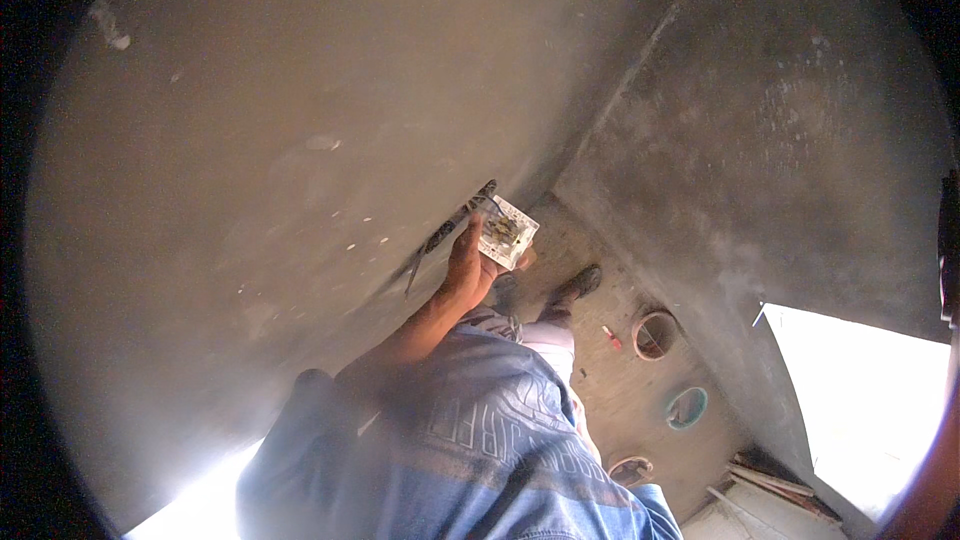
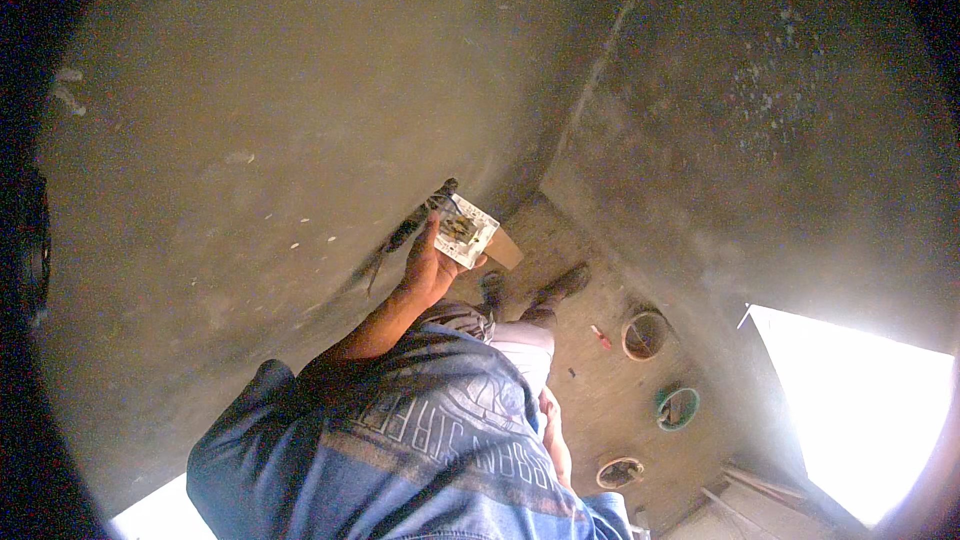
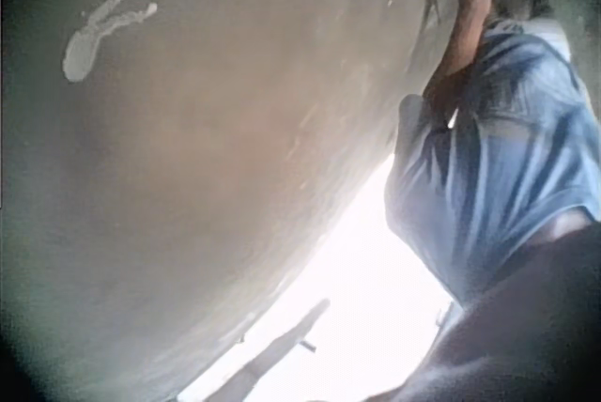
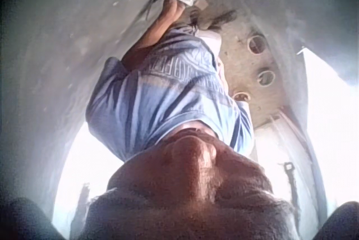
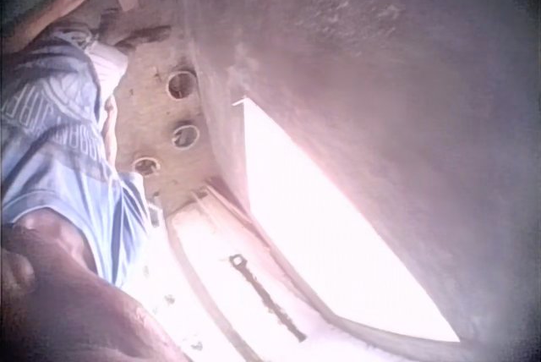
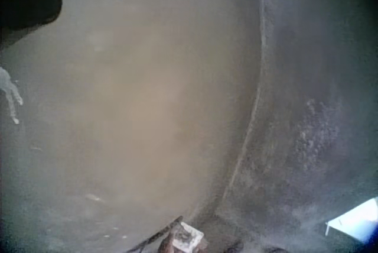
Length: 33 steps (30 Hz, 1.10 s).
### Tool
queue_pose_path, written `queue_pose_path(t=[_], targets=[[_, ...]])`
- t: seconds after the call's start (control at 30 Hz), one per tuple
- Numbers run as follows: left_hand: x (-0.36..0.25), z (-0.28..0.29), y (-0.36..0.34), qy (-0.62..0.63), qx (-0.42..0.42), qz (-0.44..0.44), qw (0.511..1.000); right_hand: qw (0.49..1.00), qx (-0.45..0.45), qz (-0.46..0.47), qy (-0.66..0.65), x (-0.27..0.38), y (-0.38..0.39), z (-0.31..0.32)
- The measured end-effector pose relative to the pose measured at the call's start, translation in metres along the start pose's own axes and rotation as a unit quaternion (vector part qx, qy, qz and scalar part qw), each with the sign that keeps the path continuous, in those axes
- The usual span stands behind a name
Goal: The person installs an electrical outlet by securing wires into the back of the socket using a screwdriver and then mounting the unit into the wall.
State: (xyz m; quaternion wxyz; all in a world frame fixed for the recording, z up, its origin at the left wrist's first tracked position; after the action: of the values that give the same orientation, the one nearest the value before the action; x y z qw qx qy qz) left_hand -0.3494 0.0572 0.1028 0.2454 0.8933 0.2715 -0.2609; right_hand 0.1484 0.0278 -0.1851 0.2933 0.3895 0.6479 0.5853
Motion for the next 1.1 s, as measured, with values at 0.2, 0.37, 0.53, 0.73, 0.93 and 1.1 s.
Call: queue_pose_path(t=[0.2,0.37,0.53,0.73,0.93,1.1], targets=[[-0.003,-0.005,-0.003,-0.015,-0.007,0.001,1.000,0.998,-0.032,-0.033,0.035,0.005,0.010,-0.014],[-0.007,-0.007,0.001,-0.025,-0.004,-0.018,1.000,0.969,-0.166,-0.013,0.183,0.031,0.037,-0.004],[-0.013,-0.023,0.003,0.004,0.029,-0.028,0.999,0.817,-0.449,0.118,0.341,0.078,0.081,-0.026],[-0.004,-0.006,-0.001,-0.019,-0.014,-0.026,0.999,0.819,-0.437,0.111,0.356,0.095,0.101,-0.032],[-0.006,-0.017,-0.005,-0.021,0.031,-0.011,0.999,0.783,-0.493,0.238,0.294,0.090,0.097,-0.036],[-0.006,-0.011,0.000,-0.002,0.012,-0.012,1.000,0.894,-0.322,0.300,0.085,0.091,0.057,-0.022]])
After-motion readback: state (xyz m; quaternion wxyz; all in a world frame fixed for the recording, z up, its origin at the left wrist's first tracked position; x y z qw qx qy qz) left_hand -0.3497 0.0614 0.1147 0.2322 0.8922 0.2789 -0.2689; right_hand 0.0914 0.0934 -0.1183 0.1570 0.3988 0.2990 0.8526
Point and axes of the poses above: each hand's wrist, its own y-axis away from the middle knuckle, its own z-axis out of the back of the hand, x = y × z, the point moved 7 cm from there along -y, towards the middle knuckle, and after that the axes turned 8 degrees about -z, right-handed, at the moved point
